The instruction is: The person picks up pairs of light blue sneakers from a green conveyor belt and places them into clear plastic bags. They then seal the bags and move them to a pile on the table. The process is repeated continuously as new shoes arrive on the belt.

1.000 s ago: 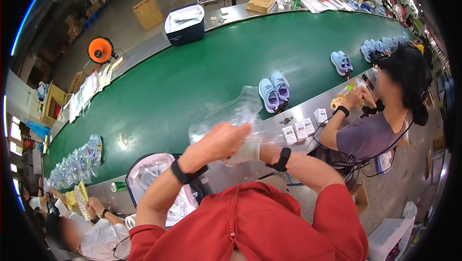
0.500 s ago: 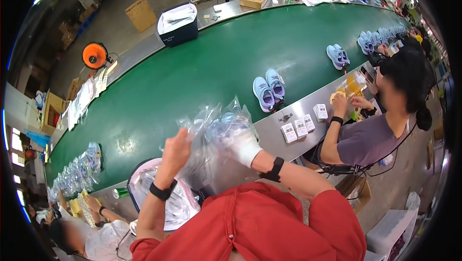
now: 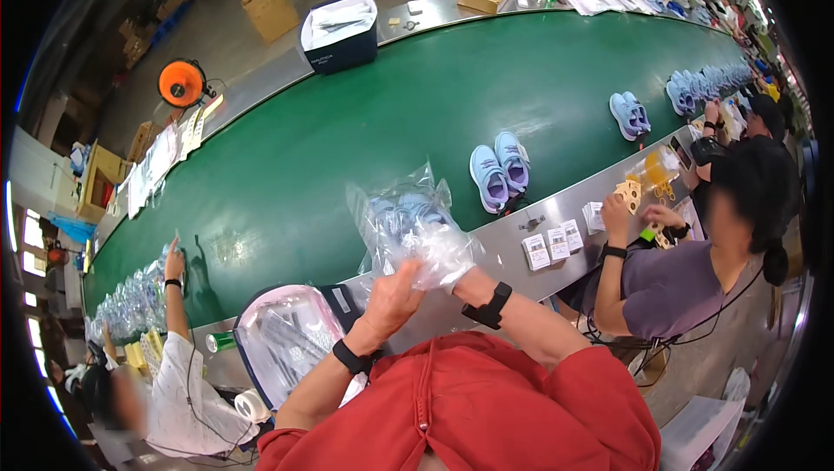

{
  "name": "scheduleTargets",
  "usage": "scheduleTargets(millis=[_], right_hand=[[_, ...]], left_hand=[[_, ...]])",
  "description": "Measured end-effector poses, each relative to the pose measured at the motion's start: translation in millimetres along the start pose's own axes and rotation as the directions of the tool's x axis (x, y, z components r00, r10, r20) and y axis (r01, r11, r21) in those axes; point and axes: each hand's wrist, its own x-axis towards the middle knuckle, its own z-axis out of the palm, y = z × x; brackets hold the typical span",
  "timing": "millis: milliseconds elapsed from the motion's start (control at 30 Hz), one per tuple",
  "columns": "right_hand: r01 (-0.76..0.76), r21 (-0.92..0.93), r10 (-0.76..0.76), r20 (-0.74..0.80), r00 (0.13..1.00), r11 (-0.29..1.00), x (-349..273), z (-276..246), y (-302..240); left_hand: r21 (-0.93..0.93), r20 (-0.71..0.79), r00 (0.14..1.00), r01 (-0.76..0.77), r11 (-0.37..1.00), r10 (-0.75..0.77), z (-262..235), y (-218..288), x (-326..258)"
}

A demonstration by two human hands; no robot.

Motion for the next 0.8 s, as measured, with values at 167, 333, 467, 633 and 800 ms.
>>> scheduleTargets(millis=[167, 333, 467, 633, 800], right_hand=[[0.206, 0.552, -0.012, -0.334, 0.942, 0.808, -7.3, 25.7, 5.0], [0.006, 0.699, -0.046, 0.038, 0.998, 0.716, -29.2, 23.0, 2.4], [0.079, 0.444, -0.136, 0.099, 0.986, 0.893, -26.4, 30.1, -17.7], [0.14, 0.21, -0.165, 0.108, 0.98, 0.968, -7.0, 23.7, -29.4], [0.182, 0.172, -0.179, -0.03, 0.983, 0.968, -2.6, 35.2, -18.2]], left_hand=[[-0.025, 0.139, 0.99, -0.013, 1.0, 0.016, -3.9, -1.6, -3.6], [-0.162, 0.425, 0.899, -0.041, 0.986, 0.107, -18.2, 35.4, 25.8], [-0.396, 0.435, 0.9, 0.219, 0.892, -0.028, -34.8, 53.0, 48.5], [-0.405, 0.221, 0.969, 0.194, 0.893, -0.111, -35.2, 31.7, 43.4], [-0.377, 0.196, 0.856, 0.516, 0.769, -0.478, -82.0, -15.7, 50.9]])
